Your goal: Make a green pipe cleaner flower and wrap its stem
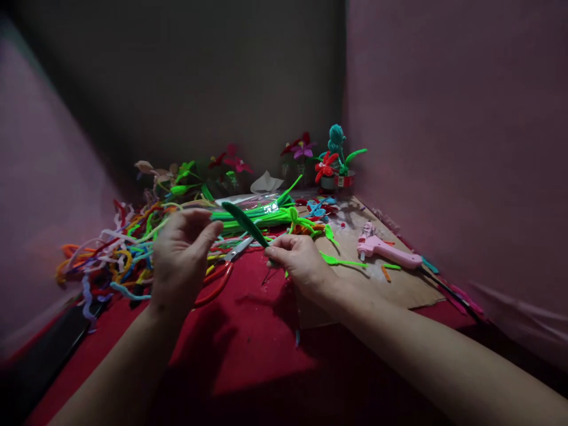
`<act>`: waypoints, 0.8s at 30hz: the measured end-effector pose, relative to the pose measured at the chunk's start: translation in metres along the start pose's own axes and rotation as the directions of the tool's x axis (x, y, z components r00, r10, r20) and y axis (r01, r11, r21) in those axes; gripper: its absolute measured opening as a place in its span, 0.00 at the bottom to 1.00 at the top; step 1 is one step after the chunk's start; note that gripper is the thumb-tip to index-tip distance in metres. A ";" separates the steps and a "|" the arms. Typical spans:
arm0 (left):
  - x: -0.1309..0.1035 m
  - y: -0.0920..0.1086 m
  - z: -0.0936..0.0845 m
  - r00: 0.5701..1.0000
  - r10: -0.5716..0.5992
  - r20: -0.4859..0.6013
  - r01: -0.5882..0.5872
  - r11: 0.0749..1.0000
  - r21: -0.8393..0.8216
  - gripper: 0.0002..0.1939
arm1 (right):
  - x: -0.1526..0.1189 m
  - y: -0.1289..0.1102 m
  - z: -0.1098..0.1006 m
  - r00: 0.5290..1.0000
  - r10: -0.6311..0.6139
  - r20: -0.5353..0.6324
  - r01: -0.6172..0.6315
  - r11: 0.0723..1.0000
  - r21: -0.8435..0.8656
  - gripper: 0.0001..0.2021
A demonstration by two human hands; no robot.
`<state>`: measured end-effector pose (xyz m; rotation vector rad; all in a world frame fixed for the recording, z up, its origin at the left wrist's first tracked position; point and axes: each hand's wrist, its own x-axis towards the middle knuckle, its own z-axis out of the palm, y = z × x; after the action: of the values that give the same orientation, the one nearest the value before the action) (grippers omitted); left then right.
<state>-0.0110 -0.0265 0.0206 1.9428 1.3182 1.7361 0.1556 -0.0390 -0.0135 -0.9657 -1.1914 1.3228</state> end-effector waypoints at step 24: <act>-0.009 -0.015 0.029 0.912 -0.313 0.265 0.389 0.864 -0.319 0.09 | 0.007 0.017 0.025 0.997 -0.066 -0.034 0.065 0.997 -0.040 0.08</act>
<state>0.0085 -0.0130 -0.0038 1.5120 1.0978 1.4344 0.1274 -0.0344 -0.0251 -0.9661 -1.2160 1.2304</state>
